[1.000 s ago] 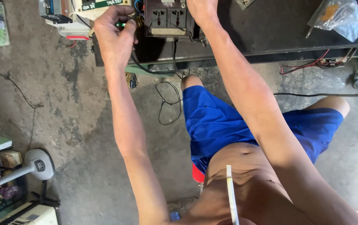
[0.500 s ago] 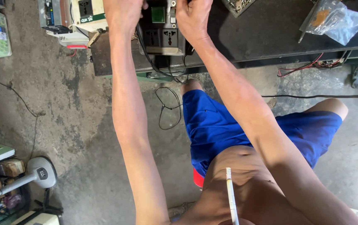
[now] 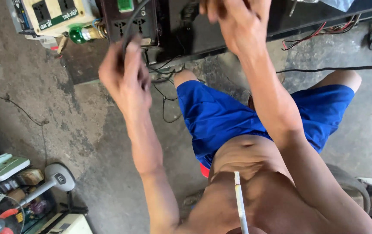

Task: Testing and disassembling an electrical component using a multimeter and a screwdriver at a workbench.

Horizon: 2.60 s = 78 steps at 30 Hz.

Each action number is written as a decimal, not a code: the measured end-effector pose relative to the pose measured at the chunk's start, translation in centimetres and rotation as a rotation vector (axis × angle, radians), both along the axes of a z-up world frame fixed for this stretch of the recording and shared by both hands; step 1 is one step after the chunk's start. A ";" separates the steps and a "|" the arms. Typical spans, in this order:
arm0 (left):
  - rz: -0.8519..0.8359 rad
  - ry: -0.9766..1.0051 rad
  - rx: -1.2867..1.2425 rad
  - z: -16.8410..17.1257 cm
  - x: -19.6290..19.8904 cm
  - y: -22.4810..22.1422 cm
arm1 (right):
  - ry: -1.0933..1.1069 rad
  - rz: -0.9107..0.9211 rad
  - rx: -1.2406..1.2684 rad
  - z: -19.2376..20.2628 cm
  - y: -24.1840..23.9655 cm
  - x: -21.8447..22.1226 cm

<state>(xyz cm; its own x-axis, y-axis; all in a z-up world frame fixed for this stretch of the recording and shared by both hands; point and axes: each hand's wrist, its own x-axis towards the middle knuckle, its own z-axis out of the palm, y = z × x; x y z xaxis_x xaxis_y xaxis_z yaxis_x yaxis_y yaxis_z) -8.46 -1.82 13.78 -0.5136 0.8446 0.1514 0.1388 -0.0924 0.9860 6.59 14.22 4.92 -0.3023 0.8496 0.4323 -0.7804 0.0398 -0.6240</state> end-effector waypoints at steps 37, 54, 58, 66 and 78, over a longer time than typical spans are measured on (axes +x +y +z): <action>-0.175 -0.276 0.003 -13.0 14.7 -3.7 | -0.253 0.119 -0.048 -6.8 -10.2 15.4; 0.090 0.094 -0.119 -11.2 19.1 -4.1 | -0.158 0.082 -0.255 -6.6 -11.1 13.8; 0.130 0.057 -0.055 -12.8 19.2 -4.6 | -0.166 0.049 -0.289 -7.3 -12.0 13.5; 0.210 0.393 0.063 -15.3 18.0 -4.5 | -0.194 -0.010 -0.347 -6.8 -12.7 13.4; 0.098 0.593 0.298 -15.4 15.7 -3.4 | -0.247 0.089 -0.366 -6.9 -12.9 14.3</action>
